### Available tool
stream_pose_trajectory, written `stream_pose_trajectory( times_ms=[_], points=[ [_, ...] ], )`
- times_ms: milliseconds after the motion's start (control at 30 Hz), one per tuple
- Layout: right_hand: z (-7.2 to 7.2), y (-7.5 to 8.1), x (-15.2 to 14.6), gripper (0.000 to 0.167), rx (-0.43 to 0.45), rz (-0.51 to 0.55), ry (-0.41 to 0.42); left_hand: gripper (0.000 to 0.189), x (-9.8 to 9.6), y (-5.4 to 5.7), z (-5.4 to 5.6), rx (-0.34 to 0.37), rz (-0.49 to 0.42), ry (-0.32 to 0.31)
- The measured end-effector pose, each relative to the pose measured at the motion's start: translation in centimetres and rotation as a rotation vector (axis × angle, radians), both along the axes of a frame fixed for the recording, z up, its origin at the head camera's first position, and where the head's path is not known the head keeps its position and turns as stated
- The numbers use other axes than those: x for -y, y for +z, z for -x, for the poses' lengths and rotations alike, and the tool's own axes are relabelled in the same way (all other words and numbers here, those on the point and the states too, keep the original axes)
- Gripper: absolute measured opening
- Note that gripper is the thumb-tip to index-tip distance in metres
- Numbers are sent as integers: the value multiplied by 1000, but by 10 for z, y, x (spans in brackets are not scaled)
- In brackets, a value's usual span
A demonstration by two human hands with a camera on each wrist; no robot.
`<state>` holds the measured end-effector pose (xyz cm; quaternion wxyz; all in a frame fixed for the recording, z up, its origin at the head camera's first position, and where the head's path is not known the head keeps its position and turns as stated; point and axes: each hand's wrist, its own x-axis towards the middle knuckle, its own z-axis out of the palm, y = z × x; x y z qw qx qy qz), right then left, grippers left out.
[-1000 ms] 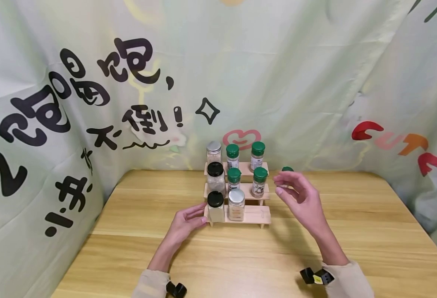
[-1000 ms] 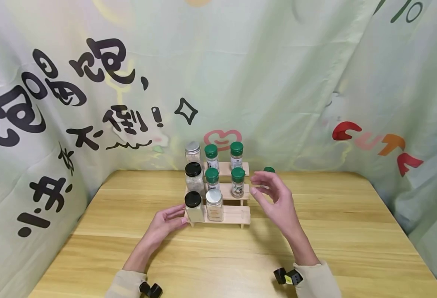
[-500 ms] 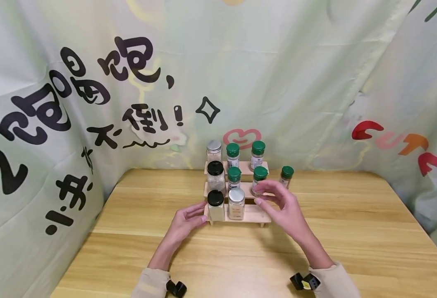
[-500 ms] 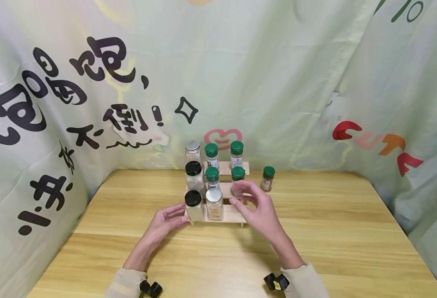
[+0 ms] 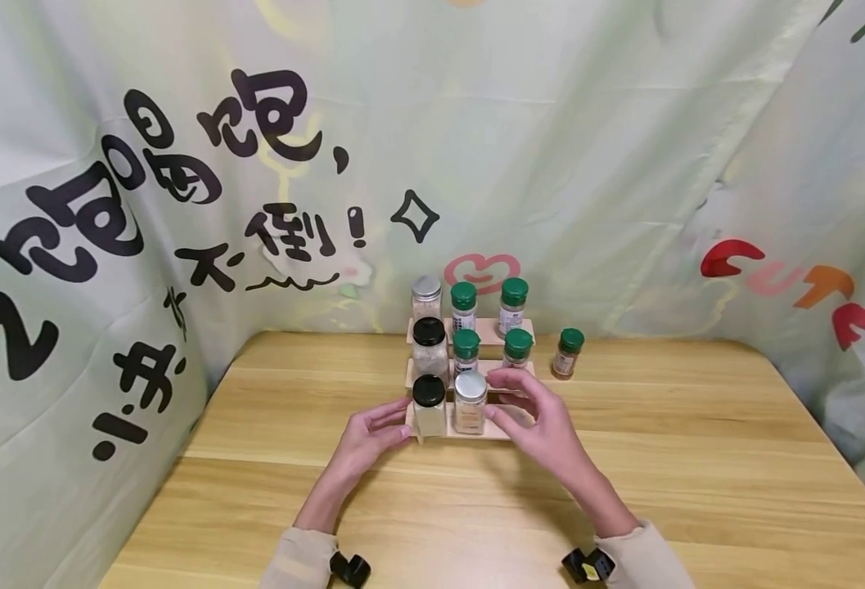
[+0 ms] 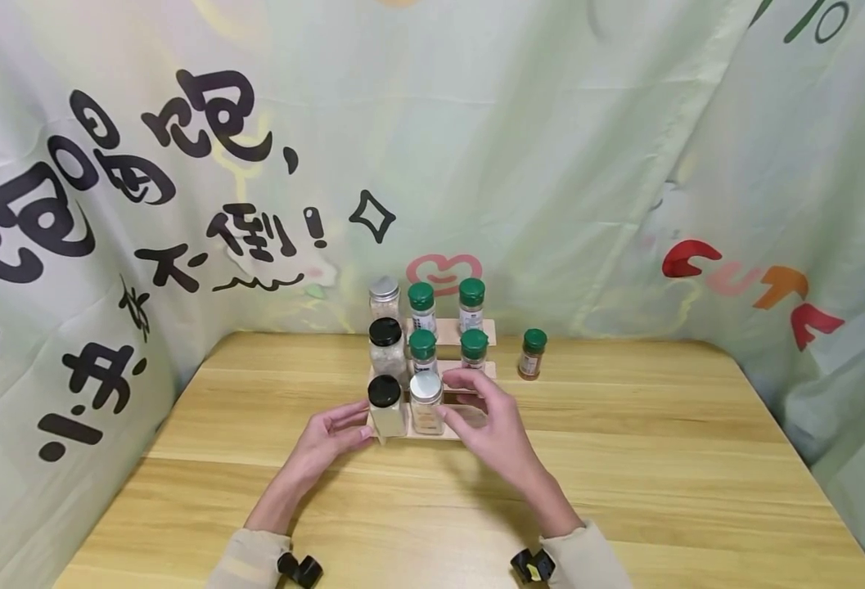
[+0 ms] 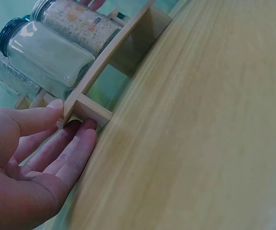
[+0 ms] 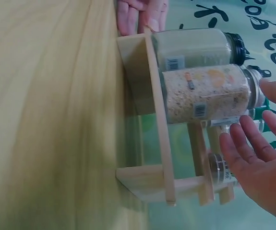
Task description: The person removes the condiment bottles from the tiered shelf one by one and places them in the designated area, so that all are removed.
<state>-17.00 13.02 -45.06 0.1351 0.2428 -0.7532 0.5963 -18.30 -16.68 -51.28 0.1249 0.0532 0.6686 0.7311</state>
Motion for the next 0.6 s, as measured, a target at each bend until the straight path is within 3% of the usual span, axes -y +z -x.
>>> stream_pose_trajectory(
  times_ms=[600],
  points=[
    [7, -12, 13, 46, 54, -8, 24, 55, 0, 1, 0, 5, 4, 4]
  ],
)
